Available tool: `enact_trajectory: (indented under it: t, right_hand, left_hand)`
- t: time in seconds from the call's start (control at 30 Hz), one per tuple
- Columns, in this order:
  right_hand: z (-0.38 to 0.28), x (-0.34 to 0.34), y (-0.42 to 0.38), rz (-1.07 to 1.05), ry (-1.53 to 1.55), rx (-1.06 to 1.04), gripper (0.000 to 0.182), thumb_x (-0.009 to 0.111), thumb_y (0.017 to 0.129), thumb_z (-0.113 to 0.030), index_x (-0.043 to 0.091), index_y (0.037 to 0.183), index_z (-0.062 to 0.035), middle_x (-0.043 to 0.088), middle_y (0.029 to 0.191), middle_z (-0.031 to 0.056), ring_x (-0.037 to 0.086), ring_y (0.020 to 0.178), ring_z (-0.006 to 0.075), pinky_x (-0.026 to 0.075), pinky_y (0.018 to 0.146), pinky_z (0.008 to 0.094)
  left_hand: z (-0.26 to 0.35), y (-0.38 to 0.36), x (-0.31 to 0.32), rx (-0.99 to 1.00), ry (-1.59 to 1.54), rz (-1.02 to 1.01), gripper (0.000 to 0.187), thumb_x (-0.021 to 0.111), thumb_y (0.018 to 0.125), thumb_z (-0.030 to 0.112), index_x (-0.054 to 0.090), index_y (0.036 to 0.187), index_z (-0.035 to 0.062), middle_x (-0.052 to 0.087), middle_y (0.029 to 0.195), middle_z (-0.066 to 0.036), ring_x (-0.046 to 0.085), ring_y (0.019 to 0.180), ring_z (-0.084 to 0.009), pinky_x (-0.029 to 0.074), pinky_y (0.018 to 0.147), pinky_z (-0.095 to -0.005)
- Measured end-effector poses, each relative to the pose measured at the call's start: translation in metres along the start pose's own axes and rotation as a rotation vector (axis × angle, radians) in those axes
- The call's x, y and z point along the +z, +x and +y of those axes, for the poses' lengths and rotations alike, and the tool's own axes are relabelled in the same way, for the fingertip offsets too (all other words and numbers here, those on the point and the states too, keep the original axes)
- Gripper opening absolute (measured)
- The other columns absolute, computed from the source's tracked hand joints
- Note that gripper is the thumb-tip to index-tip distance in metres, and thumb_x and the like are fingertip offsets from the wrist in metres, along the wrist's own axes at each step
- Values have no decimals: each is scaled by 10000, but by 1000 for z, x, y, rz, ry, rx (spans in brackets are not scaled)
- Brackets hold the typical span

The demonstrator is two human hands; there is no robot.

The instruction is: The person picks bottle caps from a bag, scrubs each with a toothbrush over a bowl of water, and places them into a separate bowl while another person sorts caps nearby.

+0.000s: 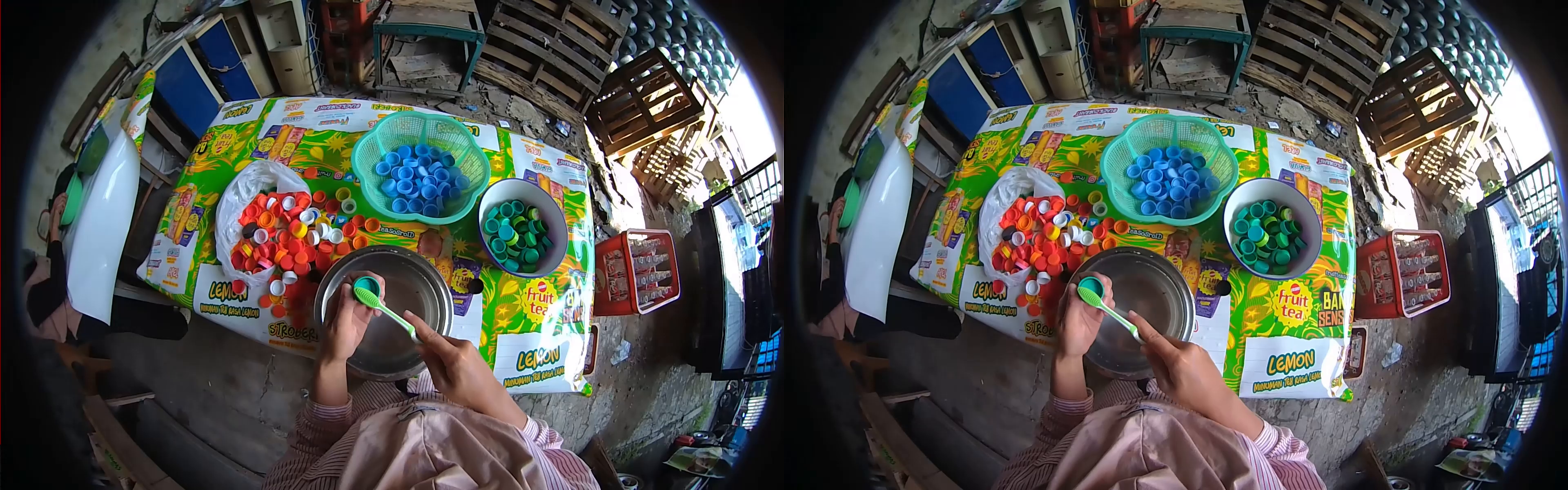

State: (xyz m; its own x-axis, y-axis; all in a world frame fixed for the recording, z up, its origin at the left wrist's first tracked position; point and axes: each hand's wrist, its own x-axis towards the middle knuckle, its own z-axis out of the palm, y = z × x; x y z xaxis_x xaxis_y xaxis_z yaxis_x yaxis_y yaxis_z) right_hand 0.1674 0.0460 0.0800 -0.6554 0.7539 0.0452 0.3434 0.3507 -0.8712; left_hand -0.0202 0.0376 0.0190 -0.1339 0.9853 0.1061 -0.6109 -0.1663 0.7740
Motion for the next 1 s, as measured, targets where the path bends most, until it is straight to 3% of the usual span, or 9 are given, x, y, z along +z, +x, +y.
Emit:
enact_trajectory:
  t: [0.13,0.33,0.43,0.5,0.67,0.73,0.8,0.87,1.0]
  right_hand:
    - [1,-16,-7,121,-24,20,528,524,808,-57,371,1305,-148,601,769,214,588,621,370,461,541,402]
    - [-2,-18,-13,229,-42,115,457,520,847,-101,390,1284,-72,588,699,172,581,510,213,434,503,301]
    - [6,-11,-11,312,40,112,445,534,851,-120,396,1264,-32,561,621,102,511,467,130,388,480,251]
    - [6,-8,-8,275,409,253,383,556,853,-153,464,1192,-1,499,558,8,416,490,56,336,480,222]
    - [12,2,6,124,728,403,344,589,846,-245,564,1044,34,585,764,3,503,693,51,415,610,198]
    - [26,7,8,82,845,501,344,590,845,-249,567,1035,38,601,798,17,525,713,59,431,632,211]
    - [26,10,9,104,673,468,334,631,816,-227,577,1022,30,615,810,29,538,720,66,445,636,224]
    - [45,21,5,78,495,460,342,652,799,-225,582,1005,39,621,798,34,546,716,68,451,627,228]
    - [59,22,11,-33,535,533,292,669,784,-232,618,892,34,577,681,2,494,638,39,422,547,221]
  left_hand:
    - [6,3,1,-10,-80,-16,398,294,947,352,440,1059,-2,480,909,-87,448,730,-113,385,659,-254]
    - [14,-1,13,20,-88,-102,385,310,943,357,435,1040,6,465,898,-95,455,739,-108,387,655,-259]
    - [17,-2,17,13,36,-49,392,298,938,378,430,1022,19,427,845,-64,405,714,-112,356,629,-250]
    - [17,-3,16,22,11,-70,362,351,932,343,428,1061,14,456,901,-68,423,741,-111,365,657,-246]
    - [11,-3,21,178,963,-148,301,603,812,135,485,1075,47,520,1016,-67,472,778,-140,386,691,-256]
    - [3,-8,19,188,1013,-172,316,628,792,129,487,1066,58,521,1020,-77,469,752,-153,389,668,-255]
    - [-9,-16,11,236,1041,-181,321,655,755,77,485,1027,60,526,1032,-92,529,868,-206,426,673,-276]
    - [-19,-23,10,275,1013,-184,289,661,755,79,491,988,53,533,1000,-94,512,773,-163,424,662,-264]
    - [-41,-34,-5,318,997,-246,394,679,722,25,471,1056,40,503,1069,-130,543,952,-233,464,746,-297]
